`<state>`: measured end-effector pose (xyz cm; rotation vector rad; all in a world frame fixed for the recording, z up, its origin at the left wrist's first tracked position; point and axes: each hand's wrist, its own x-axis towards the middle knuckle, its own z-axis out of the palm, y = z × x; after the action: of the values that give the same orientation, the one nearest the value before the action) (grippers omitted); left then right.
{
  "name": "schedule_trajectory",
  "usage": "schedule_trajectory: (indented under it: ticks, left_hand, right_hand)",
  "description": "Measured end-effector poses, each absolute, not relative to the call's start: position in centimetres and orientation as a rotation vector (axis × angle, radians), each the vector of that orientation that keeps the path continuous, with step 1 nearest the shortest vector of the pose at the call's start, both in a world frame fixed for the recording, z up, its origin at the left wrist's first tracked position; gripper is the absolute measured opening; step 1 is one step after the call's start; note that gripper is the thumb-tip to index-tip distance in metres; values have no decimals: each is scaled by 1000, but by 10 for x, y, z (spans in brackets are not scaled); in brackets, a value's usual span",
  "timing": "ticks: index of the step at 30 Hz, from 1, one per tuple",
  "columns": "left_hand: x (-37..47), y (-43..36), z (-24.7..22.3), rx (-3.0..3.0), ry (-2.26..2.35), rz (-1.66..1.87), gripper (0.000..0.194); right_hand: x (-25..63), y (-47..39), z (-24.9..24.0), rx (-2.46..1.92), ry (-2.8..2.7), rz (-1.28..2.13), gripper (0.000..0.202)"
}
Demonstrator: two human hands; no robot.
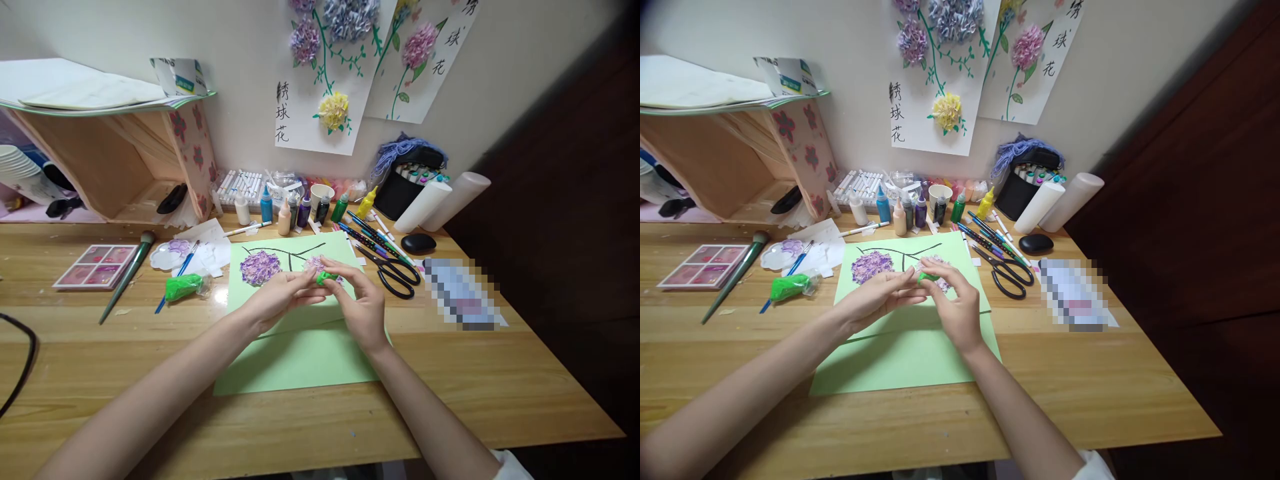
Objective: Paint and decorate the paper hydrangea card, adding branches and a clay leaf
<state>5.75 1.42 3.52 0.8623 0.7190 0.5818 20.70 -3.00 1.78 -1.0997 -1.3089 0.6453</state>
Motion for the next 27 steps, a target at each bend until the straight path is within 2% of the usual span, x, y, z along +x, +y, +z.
schedule_trajectory:
  ticks: [3,7,11,15,20,27]
  left_hand:
    - [59,11,38,952,708,614,36]
    - [58,11,38,1107,858,719,34]
    - [61,11,37,1184,946,796,34]
    - [63,12,38,1156,992,866,37]
    - [63,16,36,1009,1008,792,38]
    - [66,10,36,877,750,654,42]
  right_hand:
    - [205,-32,18,-1121,-1444,566,16]
    - [205,-33,15,-1140,-1387,628,20]
    - [208,-33,16,-1197,-1339,685,15]
    - [218,-28,21,-1210,-1241,743,11]
    - [224,-23,20,-1200,-1123,689,18]
    - [214,-28,14,-1163,-1617,601,35]
